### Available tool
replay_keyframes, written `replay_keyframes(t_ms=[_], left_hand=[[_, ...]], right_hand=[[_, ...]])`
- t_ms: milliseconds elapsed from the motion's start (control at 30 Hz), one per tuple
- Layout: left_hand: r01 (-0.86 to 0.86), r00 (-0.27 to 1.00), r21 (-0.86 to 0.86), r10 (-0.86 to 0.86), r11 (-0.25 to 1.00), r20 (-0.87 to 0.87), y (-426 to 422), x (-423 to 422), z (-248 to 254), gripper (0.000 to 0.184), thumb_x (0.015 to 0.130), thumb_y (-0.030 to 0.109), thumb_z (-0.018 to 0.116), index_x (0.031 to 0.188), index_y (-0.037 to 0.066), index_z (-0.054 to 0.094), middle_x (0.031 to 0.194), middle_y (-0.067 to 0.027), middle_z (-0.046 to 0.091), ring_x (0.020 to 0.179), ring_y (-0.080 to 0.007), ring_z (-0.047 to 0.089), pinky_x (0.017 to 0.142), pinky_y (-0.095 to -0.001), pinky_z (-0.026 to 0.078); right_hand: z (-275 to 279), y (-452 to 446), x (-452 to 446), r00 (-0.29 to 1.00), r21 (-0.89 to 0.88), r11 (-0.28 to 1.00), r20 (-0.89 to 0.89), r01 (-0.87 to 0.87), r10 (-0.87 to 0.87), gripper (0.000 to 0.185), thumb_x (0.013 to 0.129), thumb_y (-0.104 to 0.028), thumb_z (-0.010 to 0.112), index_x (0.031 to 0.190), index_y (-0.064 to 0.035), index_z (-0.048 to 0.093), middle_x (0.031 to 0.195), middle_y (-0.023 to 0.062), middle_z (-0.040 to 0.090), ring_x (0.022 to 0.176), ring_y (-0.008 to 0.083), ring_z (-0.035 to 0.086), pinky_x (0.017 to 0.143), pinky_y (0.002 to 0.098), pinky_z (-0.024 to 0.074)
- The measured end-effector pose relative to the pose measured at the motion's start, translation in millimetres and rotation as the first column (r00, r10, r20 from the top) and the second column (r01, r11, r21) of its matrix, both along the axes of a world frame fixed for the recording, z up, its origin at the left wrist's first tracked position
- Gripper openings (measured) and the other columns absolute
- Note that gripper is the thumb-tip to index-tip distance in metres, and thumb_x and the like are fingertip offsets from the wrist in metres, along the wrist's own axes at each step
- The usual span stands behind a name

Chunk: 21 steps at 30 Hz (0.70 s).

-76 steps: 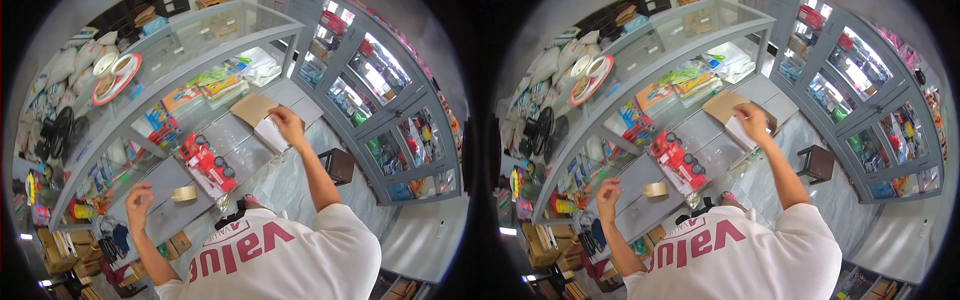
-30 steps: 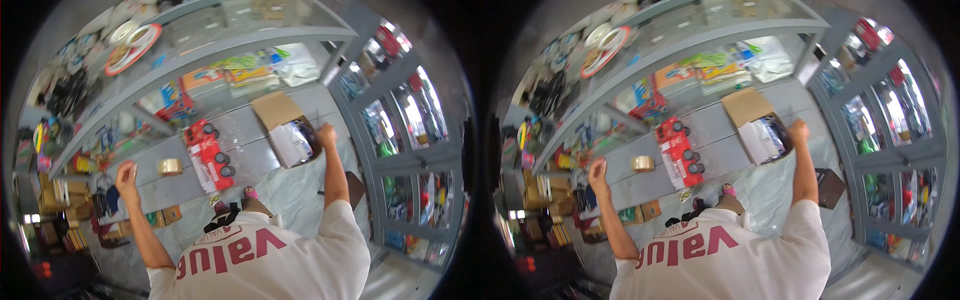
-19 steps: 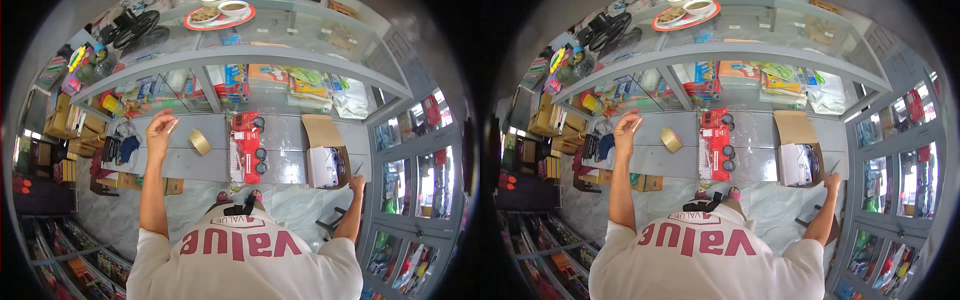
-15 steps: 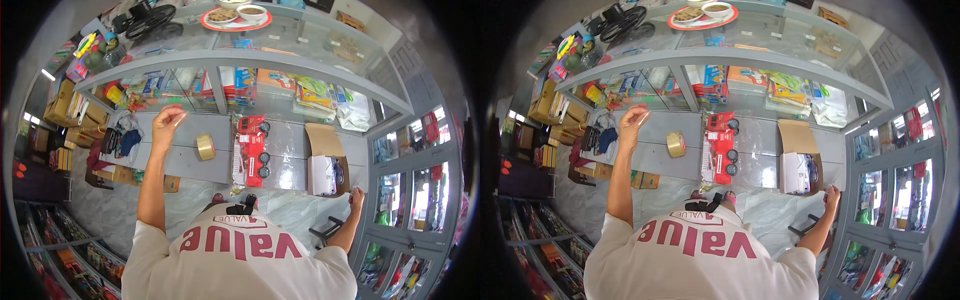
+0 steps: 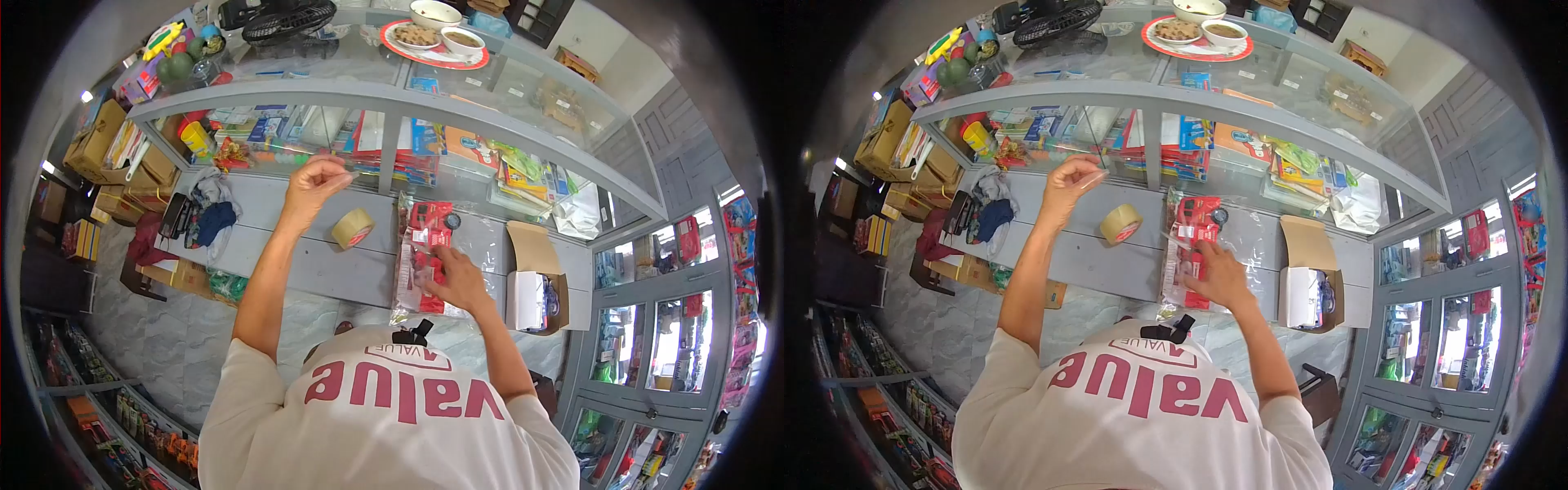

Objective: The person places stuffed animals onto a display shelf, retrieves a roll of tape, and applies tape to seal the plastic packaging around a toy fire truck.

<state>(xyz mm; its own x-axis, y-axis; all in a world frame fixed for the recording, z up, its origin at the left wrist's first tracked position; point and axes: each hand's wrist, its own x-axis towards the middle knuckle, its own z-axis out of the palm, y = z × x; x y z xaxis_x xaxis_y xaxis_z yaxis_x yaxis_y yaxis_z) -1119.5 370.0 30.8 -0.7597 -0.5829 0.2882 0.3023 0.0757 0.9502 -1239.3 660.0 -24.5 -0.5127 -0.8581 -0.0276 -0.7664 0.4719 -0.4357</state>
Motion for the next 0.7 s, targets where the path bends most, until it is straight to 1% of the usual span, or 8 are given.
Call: replay_keyframes(t_ms=[33, 100, 200, 300, 467, 567, 633, 700], left_hand=[[0.019, 0.999, 0.011, -0.019, 1.0, -0.026, -3, -1, -3, 0.01, 0.075, -0.001, 0.068, 0.083, 0.003, 0.065, 0.102, -0.0032, 0.054, 0.081, -0.0071, 0.056, 0.071, -0.0208, 0.048], [0.021, 0.999, 0.002, -0.021, 1.0, -0.024, -9, -3, -6, 0.009, 0.075, 0.0, 0.069, 0.082, 0.003, 0.065, 0.101, -0.0032, 0.054, 0.081, -0.0069, 0.055, 0.07, -0.0205, 0.047], [0.019, 0.999, -0.034, -0.02, 0.999, -0.035, -18, -7, -11, 0.008, 0.074, 0.003, 0.07, 0.081, 0.004, 0.066, 0.1, -0.0031, 0.054, 0.08, -0.0066, 0.054, 0.067, -0.0199, 0.046], [0.022, 0.999, -0.067, -0.024, 0.997, -0.027, -27, -7, -12, 0.008, 0.074, 0.005, 0.071, 0.081, 0.004, 0.066, 0.1, -0.0027, 0.054, 0.079, -0.0061, 0.054, 0.066, -0.0194, 0.045], [0.077, 0.997, -0.091, -0.079, 0.993, -0.018, -38, -8, -9, 0.009, 0.074, 0.007, 0.072, 0.081, 0.005, 0.067, 0.098, -0.0018, 0.054, 0.075, -0.0046, 0.053, 0.067, -0.0192, 0.045], [0.092, 0.995, -0.108, -0.094, 0.99, -0.016, -44, -12, -9, 0.007, 0.075, 0.006, 0.071, 0.08, 0.005, 0.066, 0.097, -0.0016, 0.054, 0.073, -0.0038, 0.052, 0.066, -0.0189, 0.045], [0.147, 0.988, -0.119, -0.151, 0.982, -0.026, -49, -15, -10, 0.007, 0.075, 0.006, 0.07, 0.08, 0.005, 0.066, 0.096, -0.0016, 0.053, 0.071, -0.0038, 0.052, 0.065, -0.0185, 0.045], [0.168, 0.984, -0.105, -0.173, 0.98, -0.04, -52, -17, -11, 0.006, 0.076, 0.005, 0.069, 0.081, 0.005, 0.066, 0.098, -0.0015, 0.054, 0.072, -0.0032, 0.051, 0.064, -0.0183, 0.043]], right_hand=[[-3, -19, 6, 1.0, 0.003, 1.0, -0.003, -0.004, 0.004, 0.071, 0.066, -0.051, 0.067, 0.118, -0.0073, 0.048, 0.107, 0.016, 0.056, 0.093, 0.0334, 0.056, 0.077, 0.043, 0.0479], [-7, -49, 16, 0.997, 0.141, 0.99, -0.074, -0.01, 0.021, 0.073, 0.065, -0.054, 0.067, 0.117, -0.0062, 0.046, 0.106, 0.0158, 0.056, 0.096, 0.0355, 0.055, 0.078, 0.0448, 0.0482], [-16, -78, 28, 0.994, 0.212, 0.977, -0.094, -0.036, 0.057, 0.075, 0.064, -0.056, 0.066, 0.115, -0.0048, 0.047, 0.107, 0.016, 0.055, 0.095, 0.0367, 0.055, 0.078, 0.0463, 0.0481], [-24, -102, 31, 0.997, 0.241, 0.969, -0.051, -0.05, 0.064, 0.076, 0.064, -0.058, 0.066, 0.114, -0.0037, 0.047, 0.107, 0.0168, 0.055, 0.096, 0.0374, 0.055, 0.078, 0.0465, 0.0482], [-37, -135, 26, 0.995, 0.212, 0.977, -0.08, -0.04, 0.058, 0.075, 0.064, -0.059, 0.065, 0.112, -0.0038, 0.049, 0.105, 0.0177, 0.056, 0.097, 0.037, 0.056, 0.078, 0.0457, 0.0484], [-45, -147, 22, 0.993, 0.216, 0.974, -0.085, -0.067, 0.087, 0.067, 0.066, -0.054, 0.066, 0.11, -0.0055, 0.051, 0.103, 0.0168, 0.057, 0.092, 0.0361, 0.059, 0.077, 0.0453, 0.0487], [-50, -150, 20, 0.987, 0.093, 0.988, -0.098, -0.121, 0.13, 0.053, 0.07, -0.043, 0.067, 0.107, -0.0079, 0.053, 0.098, 0.0154, 0.06, 0.086, 0.0344, 0.061, 0.074, 0.0443, 0.0494], [-51, -151, 18, 0.983, 0.07, 0.988, -0.112, -0.139, 0.147, 0.046, 0.072, -0.037, 0.067, 0.105, -0.0084, 0.053, 0.094, 0.0152, 0.061, 0.084, 0.0341, 0.061, 0.073, 0.0442, 0.0494]])
